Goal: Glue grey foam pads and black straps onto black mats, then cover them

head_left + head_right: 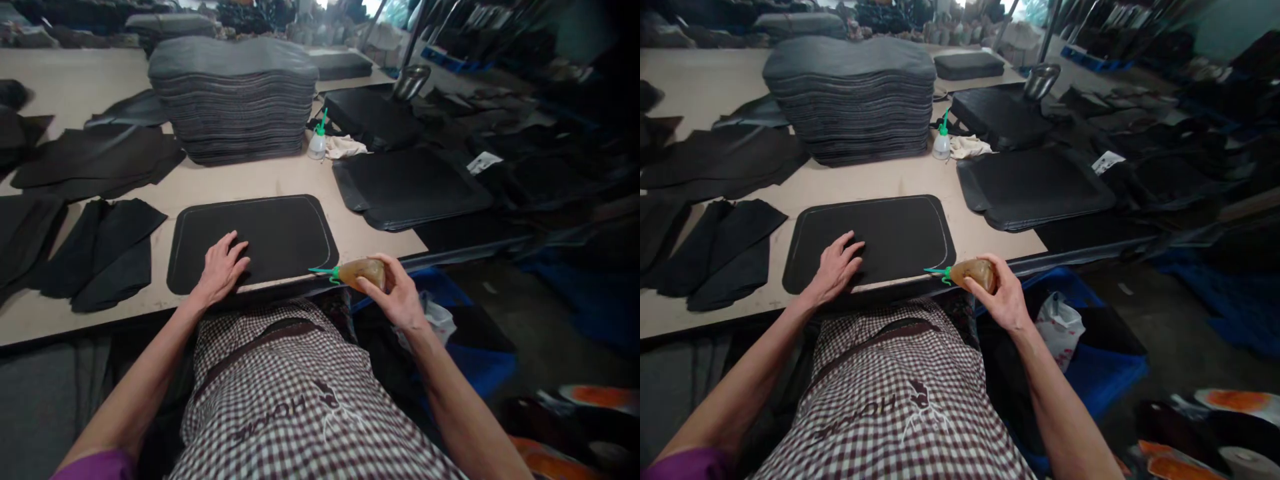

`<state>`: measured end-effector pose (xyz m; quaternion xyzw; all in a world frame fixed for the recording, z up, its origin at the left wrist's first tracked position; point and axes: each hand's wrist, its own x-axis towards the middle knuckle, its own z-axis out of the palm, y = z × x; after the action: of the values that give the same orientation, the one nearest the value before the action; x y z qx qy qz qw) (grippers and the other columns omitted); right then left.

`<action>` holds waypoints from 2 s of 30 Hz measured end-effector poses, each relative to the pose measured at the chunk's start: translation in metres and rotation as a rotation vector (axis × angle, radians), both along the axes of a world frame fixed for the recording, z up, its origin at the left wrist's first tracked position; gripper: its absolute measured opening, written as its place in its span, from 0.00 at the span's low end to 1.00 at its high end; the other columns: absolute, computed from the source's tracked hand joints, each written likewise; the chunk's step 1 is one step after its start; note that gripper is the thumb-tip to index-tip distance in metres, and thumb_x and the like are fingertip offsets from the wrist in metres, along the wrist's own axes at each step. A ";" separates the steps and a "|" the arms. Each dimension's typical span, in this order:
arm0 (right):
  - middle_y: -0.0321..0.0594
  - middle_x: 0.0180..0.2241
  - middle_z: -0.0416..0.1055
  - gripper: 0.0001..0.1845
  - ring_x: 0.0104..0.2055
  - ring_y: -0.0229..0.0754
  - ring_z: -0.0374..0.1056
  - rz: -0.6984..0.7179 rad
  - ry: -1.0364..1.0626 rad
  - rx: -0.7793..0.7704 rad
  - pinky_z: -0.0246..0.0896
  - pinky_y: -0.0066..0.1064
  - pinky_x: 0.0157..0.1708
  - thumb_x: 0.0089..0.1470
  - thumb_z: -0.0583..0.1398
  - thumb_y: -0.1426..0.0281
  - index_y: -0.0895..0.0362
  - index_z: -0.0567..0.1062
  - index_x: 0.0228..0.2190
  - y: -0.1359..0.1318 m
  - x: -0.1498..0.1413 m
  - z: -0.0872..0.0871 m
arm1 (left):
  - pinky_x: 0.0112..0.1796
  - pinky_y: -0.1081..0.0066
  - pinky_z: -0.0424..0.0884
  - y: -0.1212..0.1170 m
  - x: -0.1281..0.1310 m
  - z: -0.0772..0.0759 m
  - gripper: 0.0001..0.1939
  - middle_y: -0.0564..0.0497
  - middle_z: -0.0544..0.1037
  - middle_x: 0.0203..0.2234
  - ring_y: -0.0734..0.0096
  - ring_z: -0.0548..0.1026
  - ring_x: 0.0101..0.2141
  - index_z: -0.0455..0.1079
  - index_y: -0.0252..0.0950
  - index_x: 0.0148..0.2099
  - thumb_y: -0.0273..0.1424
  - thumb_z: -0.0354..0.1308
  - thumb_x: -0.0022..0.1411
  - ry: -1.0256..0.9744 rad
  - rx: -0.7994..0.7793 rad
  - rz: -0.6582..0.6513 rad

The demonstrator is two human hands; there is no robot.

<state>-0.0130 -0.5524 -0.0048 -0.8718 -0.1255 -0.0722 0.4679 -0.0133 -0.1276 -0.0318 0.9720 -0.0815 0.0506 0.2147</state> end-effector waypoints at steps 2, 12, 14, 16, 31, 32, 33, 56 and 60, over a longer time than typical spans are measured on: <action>0.44 0.51 0.73 0.29 0.49 0.56 0.73 0.045 0.013 0.036 0.72 0.50 0.51 0.58 0.68 0.52 0.50 0.70 0.55 0.021 -0.003 -0.005 | 0.70 0.51 0.53 0.008 0.000 0.006 0.32 0.40 0.57 0.71 0.58 0.55 0.71 0.63 0.37 0.68 0.50 0.35 0.76 0.017 -0.181 0.027; 0.45 0.49 0.71 0.25 0.48 0.55 0.71 0.376 -0.019 0.071 0.71 0.49 0.52 0.61 0.66 0.54 0.50 0.69 0.54 0.160 0.006 0.004 | 0.64 0.58 0.63 0.080 -0.024 0.041 0.35 0.45 0.79 0.52 0.63 0.72 0.57 0.65 0.37 0.66 0.54 0.34 0.75 -0.001 -0.418 0.281; 0.44 0.48 0.71 0.24 0.47 0.54 0.71 0.436 -0.054 0.085 0.70 0.48 0.51 0.61 0.66 0.54 0.51 0.69 0.52 0.190 0.010 0.007 | 0.64 0.58 0.62 0.095 -0.034 0.048 0.34 0.45 0.79 0.52 0.62 0.72 0.58 0.66 0.37 0.65 0.53 0.34 0.75 -0.043 -0.423 0.336; 0.43 0.47 0.71 0.22 0.47 0.53 0.70 0.490 -0.092 0.095 0.70 0.46 0.51 0.61 0.66 0.56 0.51 0.69 0.51 0.219 0.013 0.009 | 0.64 0.57 0.61 0.107 -0.044 0.054 0.34 0.46 0.79 0.53 0.62 0.71 0.59 0.67 0.38 0.64 0.53 0.33 0.76 -0.092 -0.419 0.392; 0.42 0.47 0.72 0.26 0.45 0.50 0.71 0.331 -0.010 0.301 0.71 0.41 0.45 0.57 0.69 0.53 0.52 0.71 0.51 0.253 0.043 0.005 | 0.62 0.57 0.63 0.105 -0.058 0.057 0.31 0.46 0.79 0.52 0.60 0.71 0.58 0.70 0.39 0.61 0.51 0.35 0.76 -0.180 -0.358 0.427; 0.41 0.45 0.73 0.27 0.42 0.49 0.71 0.269 0.069 0.370 0.71 0.38 0.39 0.56 0.69 0.51 0.52 0.72 0.51 0.235 0.049 0.004 | 0.62 0.56 0.63 0.102 -0.054 0.056 0.31 0.46 0.79 0.53 0.60 0.71 0.58 0.70 0.40 0.61 0.51 0.35 0.76 -0.169 -0.329 0.402; 0.40 0.42 0.73 0.27 0.38 0.47 0.70 0.201 0.137 0.440 0.69 0.35 0.32 0.56 0.69 0.50 0.52 0.72 0.50 0.215 0.057 0.004 | 0.62 0.55 0.62 0.099 -0.049 0.054 0.30 0.46 0.78 0.53 0.59 0.71 0.57 0.70 0.40 0.61 0.51 0.35 0.76 -0.153 -0.303 0.368; 0.46 0.43 0.75 0.27 0.44 0.57 0.71 -0.113 -0.293 -0.228 0.67 0.47 0.47 0.50 0.63 0.48 0.54 0.73 0.44 0.031 0.206 0.033 | 0.64 0.38 0.50 -0.058 0.063 0.017 0.24 0.42 0.80 0.55 0.46 0.69 0.62 0.76 0.39 0.53 0.48 0.46 0.74 -0.186 0.265 -0.099; 0.42 0.42 0.75 0.24 0.42 0.55 0.72 -0.030 -0.251 -0.243 0.66 0.44 0.44 0.50 0.64 0.51 0.53 0.74 0.43 0.010 0.181 0.046 | 0.65 0.38 0.49 -0.058 0.066 0.013 0.23 0.41 0.80 0.55 0.46 0.69 0.62 0.75 0.40 0.54 0.48 0.46 0.74 -0.195 0.275 -0.105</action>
<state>0.1677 -0.5428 0.0412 -0.9079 -0.1774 -0.1718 0.3388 0.0523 -0.1852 -0.0192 0.9770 -0.1589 0.1218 0.0732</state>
